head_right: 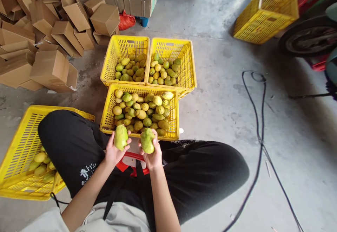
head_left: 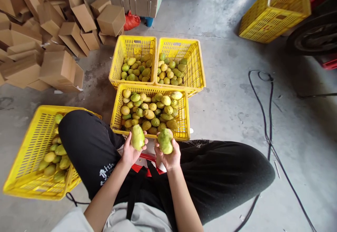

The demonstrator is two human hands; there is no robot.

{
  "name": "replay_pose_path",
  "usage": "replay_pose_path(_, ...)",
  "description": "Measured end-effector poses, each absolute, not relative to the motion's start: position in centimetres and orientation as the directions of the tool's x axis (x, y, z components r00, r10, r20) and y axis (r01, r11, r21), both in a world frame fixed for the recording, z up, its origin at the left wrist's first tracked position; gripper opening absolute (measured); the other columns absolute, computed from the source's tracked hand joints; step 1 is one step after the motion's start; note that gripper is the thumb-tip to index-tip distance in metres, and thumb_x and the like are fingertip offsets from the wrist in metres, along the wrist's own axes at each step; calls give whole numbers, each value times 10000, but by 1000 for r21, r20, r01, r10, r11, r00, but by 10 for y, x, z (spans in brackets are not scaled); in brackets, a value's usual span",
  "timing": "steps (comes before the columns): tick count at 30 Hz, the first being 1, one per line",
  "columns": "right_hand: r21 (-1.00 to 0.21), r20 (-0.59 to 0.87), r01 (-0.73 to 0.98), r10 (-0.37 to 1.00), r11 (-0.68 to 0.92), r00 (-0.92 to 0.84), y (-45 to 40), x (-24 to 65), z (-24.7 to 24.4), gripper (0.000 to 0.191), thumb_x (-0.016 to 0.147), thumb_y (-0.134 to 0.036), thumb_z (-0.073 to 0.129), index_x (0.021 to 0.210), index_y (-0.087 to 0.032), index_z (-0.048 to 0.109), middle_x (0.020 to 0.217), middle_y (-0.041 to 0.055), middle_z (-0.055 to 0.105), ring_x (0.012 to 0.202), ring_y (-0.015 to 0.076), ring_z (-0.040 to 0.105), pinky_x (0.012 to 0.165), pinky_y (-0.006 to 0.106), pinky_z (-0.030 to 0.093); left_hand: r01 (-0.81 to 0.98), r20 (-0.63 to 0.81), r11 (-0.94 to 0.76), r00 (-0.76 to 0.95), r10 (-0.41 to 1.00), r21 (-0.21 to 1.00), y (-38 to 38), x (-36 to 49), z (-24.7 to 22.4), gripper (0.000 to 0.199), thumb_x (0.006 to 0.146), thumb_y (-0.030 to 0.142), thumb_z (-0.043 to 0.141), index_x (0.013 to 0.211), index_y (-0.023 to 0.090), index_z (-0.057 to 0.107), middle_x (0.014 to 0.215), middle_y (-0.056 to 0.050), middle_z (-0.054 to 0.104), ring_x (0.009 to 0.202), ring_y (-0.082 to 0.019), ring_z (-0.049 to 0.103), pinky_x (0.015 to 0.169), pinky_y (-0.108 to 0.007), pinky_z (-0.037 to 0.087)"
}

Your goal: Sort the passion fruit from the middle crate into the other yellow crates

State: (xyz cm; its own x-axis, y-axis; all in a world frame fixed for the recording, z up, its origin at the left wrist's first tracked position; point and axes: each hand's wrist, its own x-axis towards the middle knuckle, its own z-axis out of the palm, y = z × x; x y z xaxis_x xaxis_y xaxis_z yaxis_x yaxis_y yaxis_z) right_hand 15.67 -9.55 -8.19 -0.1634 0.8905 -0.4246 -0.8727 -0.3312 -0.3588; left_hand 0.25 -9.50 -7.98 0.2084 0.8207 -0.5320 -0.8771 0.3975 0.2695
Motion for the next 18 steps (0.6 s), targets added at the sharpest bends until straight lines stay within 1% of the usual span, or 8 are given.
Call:
replay_pose_path(2,-402,-363,-862,918,-309,-160,-97,155,-83,381,748,-371,737,1097,-328,590,965,15,656,633,144,605,344,141,356,-870,-497,404,229,837,281,-95,3,-79,386,866,431,608,1220,278,593,998,-64,640,702,-140,582,504,-198,424)
replay_pose_path(3,-425,-352,-851,922,-310,-161,-97,155,-83,406,745,-358,738,1119,-337,580,975,14,647,642,146,602,349,143,349,-866,-488,410,237,840,287,-95,4,-79,393,857,433,617,1219,280,591,986,-61,634,697,-141,578,496,-197,418)
replay_pose_path(6,-459,-380,-820,910,-343,-168,-96,152,-82,452,761,-375,715,1185,-312,572,1000,26,640,697,165,617,412,192,417,-853,-485,428,251,838,298,-95,5,-78,415,850,428,612,1230,265,585,968,-63,623,691,-148,577,491,-211,425)
replay_pose_path(10,-411,-446,-829,877,-378,-178,-93,152,-78,409,819,-459,613,1175,-257,607,950,35,660,719,190,640,485,250,467,-856,-519,439,253,816,272,-94,5,-75,455,867,424,555,1271,216,576,973,-89,636,715,-178,600,512,-250,454)
replay_pose_path(13,-393,-473,-841,866,-373,-163,-91,153,-77,364,819,-421,585,1162,-300,594,1013,28,680,813,218,674,597,306,522,-865,-547,426,228,805,265,-93,5,-75,442,874,396,534,1271,209,583,1013,-100,657,755,-197,626,570,-284,494)
replay_pose_path(16,-392,-474,-848,869,-356,-146,-91,154,-77,371,793,-396,616,1155,-349,555,1125,24,677,916,239,687,738,376,548,-868,-586,420,202,785,265,-93,4,-78,363,879,367,530,1196,218,625,1095,-98,663,843,-215,649,667,-327,534)
replay_pose_path(18,-396,-477,-850,869,-349,-135,-92,154,-77,398,785,-402,652,1161,-368,530,1128,22,678,946,244,685,799,415,548,-868,-587,418,197,785,267,-94,3,-79,318,882,373,530,1125,206,649,1132,-99,655,868,-216,650,659,-316,536)
